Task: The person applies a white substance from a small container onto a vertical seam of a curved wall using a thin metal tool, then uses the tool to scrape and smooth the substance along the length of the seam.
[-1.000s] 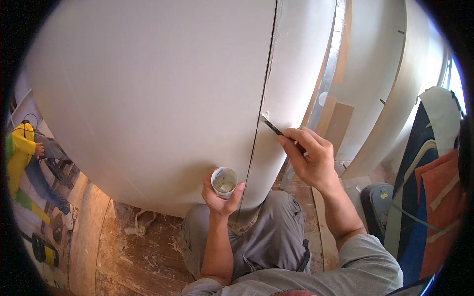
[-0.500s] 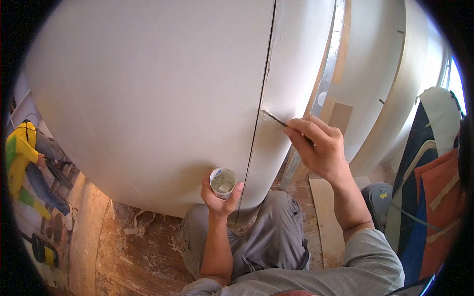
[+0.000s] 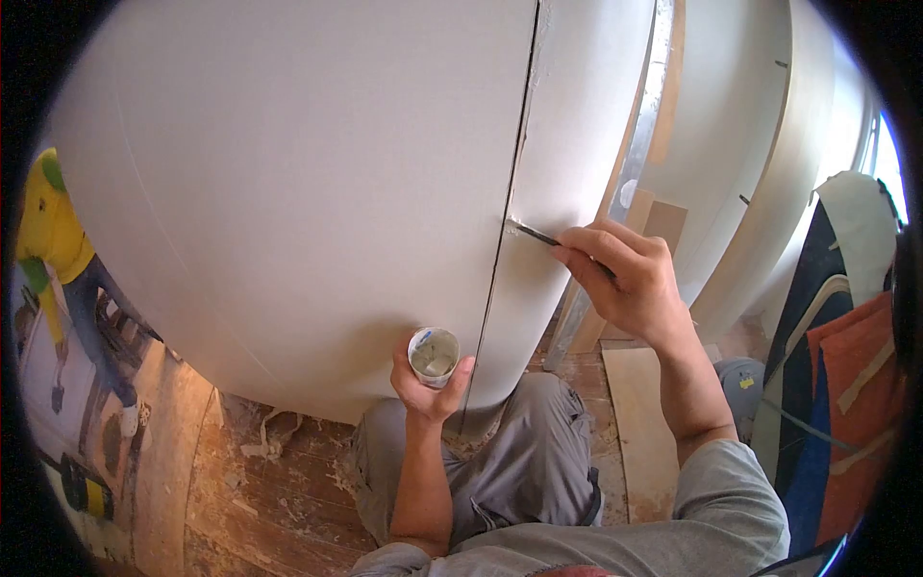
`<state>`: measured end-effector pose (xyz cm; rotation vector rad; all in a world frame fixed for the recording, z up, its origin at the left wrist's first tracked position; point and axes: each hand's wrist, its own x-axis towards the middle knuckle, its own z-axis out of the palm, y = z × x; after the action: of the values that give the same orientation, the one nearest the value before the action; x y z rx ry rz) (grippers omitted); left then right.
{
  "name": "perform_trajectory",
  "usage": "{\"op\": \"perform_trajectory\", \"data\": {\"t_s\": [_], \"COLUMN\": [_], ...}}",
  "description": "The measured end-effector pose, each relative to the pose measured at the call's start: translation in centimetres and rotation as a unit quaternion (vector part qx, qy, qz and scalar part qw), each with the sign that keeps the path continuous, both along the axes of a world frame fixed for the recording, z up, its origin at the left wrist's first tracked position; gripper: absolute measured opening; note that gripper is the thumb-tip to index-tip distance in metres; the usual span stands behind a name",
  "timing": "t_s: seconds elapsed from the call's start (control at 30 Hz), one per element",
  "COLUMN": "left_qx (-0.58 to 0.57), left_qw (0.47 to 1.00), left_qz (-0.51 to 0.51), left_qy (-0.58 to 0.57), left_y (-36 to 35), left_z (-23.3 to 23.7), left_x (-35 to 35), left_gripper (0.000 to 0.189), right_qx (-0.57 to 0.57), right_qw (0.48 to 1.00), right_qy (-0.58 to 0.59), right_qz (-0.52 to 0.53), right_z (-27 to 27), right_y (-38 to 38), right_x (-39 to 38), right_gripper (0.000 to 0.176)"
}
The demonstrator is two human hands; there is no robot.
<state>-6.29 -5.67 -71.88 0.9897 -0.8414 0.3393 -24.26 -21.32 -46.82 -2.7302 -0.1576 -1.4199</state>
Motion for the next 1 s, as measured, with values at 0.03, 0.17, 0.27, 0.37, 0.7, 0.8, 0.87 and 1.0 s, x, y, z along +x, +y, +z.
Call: {"op": "perform_trajectory", "data": {"t_s": [0.03, 0.17, 0.27, 0.37, 0.7, 0.8, 0.87, 1.0], "left_qx": [0.004, 0.000, -0.002, -0.008, 0.006, -0.007, -0.007, -0.004], "left_qw": [1.000, 1.000, 1.000, 1.000, 1.000, 1.000, 1.000, 1.000], "left_qz": [0.003, 0.008, 0.004, -0.005, -0.005, 0.002, 0.000, -0.003], "left_qy": [-0.001, -0.017, -0.012, 0.003, -0.001, -0.002, 0.001, 0.008], "left_y": [0.0, 0.1, -0.1, -0.2, -0.1, -0.2, -0.1, 0.0], "left_z": [0.0, 0.1, -0.1, -0.6, -0.5, -0.4, -0.2, 0.0], "left_x": [0.0, 0.0, 0.1, 0.1, 0.1, 0.1, 0.0, -0.1], "left_gripper": [0.069, 0.069, 0.069, 0.068, 0.069, 0.067, 0.067, 0.065], "right_qx": [0.000, -0.052, -0.051, -0.039, -0.082, -0.093, -0.086, -0.048], "right_qw": [1.000, 0.999, 0.998, 0.999, 0.996, 0.995, 0.996, 0.999], "right_qy": [0.000, 0.006, -0.005, -0.015, 0.029, 0.014, 0.014, 0.015], "right_qz": [0.001, -0.013, -0.025, -0.024, -0.016, -0.023, -0.018, -0.009], "right_z": [0.0, -0.1, 0.3, 0.8, 1.4, 2.2, 2.6, 2.9], "right_y": [-0.1, -0.2, -0.2, -0.2, -0.5, -0.6, -0.9, -0.7], "right_x": [0.0, -0.1, 0.0, 0.0, -0.5, -0.3, -0.1, -0.1], "right_gripper": [0.011, 0.011, 0.011, 0.010, 0.011, 0.011, 0.012, 0.014]}}
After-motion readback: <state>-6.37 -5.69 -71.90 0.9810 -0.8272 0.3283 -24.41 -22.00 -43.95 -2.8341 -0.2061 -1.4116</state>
